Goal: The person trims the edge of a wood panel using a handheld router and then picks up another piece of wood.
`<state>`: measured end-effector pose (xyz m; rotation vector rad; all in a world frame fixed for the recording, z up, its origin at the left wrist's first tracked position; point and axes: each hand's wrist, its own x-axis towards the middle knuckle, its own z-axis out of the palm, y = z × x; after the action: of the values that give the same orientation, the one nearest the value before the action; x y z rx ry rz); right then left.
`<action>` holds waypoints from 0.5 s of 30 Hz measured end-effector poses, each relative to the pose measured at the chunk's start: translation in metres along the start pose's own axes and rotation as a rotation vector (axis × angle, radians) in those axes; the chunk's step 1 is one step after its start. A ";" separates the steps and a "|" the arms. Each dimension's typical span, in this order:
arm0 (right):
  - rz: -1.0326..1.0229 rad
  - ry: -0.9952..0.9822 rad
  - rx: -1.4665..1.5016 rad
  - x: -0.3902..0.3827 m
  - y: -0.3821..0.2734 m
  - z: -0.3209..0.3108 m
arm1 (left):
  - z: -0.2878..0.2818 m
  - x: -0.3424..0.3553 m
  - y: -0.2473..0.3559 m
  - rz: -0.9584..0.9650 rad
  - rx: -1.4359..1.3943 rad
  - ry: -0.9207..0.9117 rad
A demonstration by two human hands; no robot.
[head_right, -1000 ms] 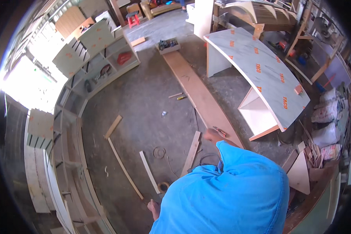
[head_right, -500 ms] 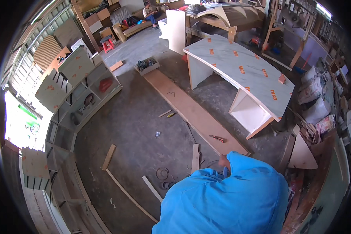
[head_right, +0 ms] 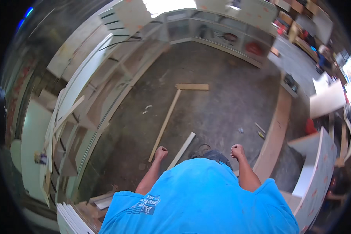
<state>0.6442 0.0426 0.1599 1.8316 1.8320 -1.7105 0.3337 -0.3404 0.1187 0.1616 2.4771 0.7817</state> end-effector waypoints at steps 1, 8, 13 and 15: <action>-0.047 -0.076 -0.061 0.006 -0.032 0.018 | -0.004 0.015 -0.024 -0.074 -0.062 0.014; -0.199 -0.168 -0.717 0.076 -0.078 0.083 | -0.011 -0.006 -0.111 -0.424 -0.040 0.034; -0.474 -0.253 -1.046 0.199 -0.033 0.074 | -0.013 -0.079 -0.126 -0.714 -0.104 -0.163; -0.453 -0.366 -1.196 0.238 -0.065 0.089 | 0.000 -0.084 -0.128 -0.816 -0.182 -0.092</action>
<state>0.4699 0.1632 0.0061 0.6193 2.3338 -0.5500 0.4110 -0.4677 0.0848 -0.8067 2.0802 0.5993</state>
